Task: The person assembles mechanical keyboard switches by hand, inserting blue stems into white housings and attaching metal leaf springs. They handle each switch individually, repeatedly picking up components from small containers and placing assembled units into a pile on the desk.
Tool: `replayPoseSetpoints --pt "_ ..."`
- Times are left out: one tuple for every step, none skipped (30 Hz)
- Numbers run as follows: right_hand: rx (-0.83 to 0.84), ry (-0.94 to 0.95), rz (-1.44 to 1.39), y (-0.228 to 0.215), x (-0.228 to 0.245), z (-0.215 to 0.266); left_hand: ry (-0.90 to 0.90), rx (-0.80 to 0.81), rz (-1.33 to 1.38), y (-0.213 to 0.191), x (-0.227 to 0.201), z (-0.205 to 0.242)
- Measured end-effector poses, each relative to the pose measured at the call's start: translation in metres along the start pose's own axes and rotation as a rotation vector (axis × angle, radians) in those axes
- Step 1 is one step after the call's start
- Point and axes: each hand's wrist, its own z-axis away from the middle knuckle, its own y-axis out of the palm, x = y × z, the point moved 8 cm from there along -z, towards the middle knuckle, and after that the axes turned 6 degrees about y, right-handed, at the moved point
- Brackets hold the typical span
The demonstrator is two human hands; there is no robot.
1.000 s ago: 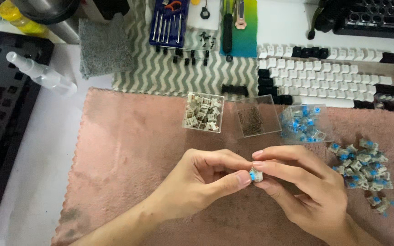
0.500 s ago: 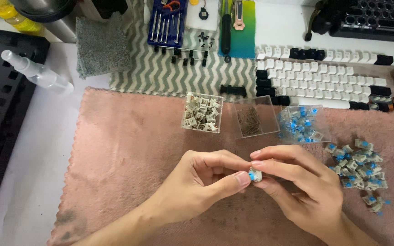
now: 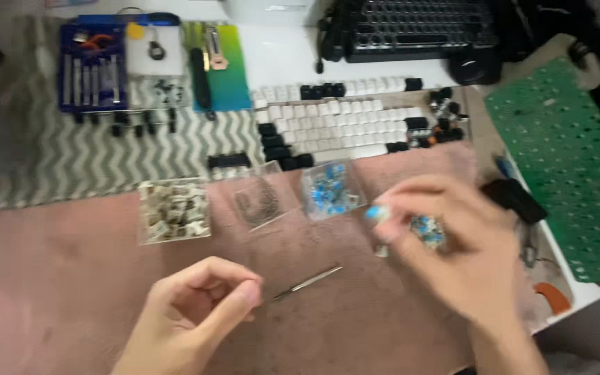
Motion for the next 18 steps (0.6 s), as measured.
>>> replayPoseSetpoints --pt "0.001 0.002 0.011 -0.005 -0.012 0.005 0.000 0.008 0.007 0.000 -0.001 0.000" --pt "-0.033 0.056 0.084 -0.013 -0.027 0.009 -0.036 -0.016 0.015 -0.002 0.001 0.000" --pt "-0.069 0.109 0.155 -0.021 -0.043 0.013 -0.072 -0.041 0.020 -0.005 0.003 0.000" --pt "-0.070 0.110 0.163 -0.023 -0.043 0.019 -0.071 -0.034 0.025 -0.005 0.012 -0.001" --pt "-0.069 0.149 0.119 -0.025 -0.047 0.024 -0.002 0.001 0.061 -0.004 0.015 -0.003" --pt "-0.067 0.189 0.075 -0.026 -0.050 0.030 0.067 0.037 0.098 -0.003 0.018 -0.004" --pt "-0.071 0.193 0.076 -0.022 -0.052 0.038 0.066 0.041 0.095 -0.001 0.017 -0.003" --pt "-0.112 0.258 -0.132 -0.021 -0.059 0.047 0.071 0.030 0.068 -0.001 0.015 -0.002" --pt "-0.153 0.323 -0.344 -0.018 -0.066 0.057 0.074 0.018 0.038 -0.002 0.013 -0.001" --pt "-0.157 0.328 -0.345 -0.019 -0.065 0.061 0.072 0.022 0.033 0.002 0.011 0.000" --pt "-0.101 0.307 -0.432 -0.013 -0.060 0.063 0.154 0.041 0.034 0.006 0.002 0.002" --pt "-0.044 0.285 -0.518 -0.006 -0.055 0.065 0.236 0.060 0.034 0.008 -0.007 0.005" --pt "-0.038 0.285 -0.535 -0.003 -0.048 0.067 0.232 0.047 0.023 0.009 -0.016 0.008" --pt "-0.008 0.283 -0.535 0.002 -0.041 0.069 0.301 0.104 -0.045 0.015 -0.031 0.013" --pt "0.023 0.282 -0.536 0.007 -0.033 0.072 0.368 0.161 -0.113 0.022 -0.044 0.018" --pt "0.030 0.281 -0.553 0.013 -0.032 0.074 0.362 0.147 -0.125 0.019 -0.047 0.018" --pt "0.046 0.264 -0.590 0.017 -0.029 0.077 0.430 0.204 -0.160 0.025 -0.054 0.020" --pt "0.063 0.248 -0.626 0.020 -0.027 0.079 0.499 0.261 -0.196 0.030 -0.060 0.022"
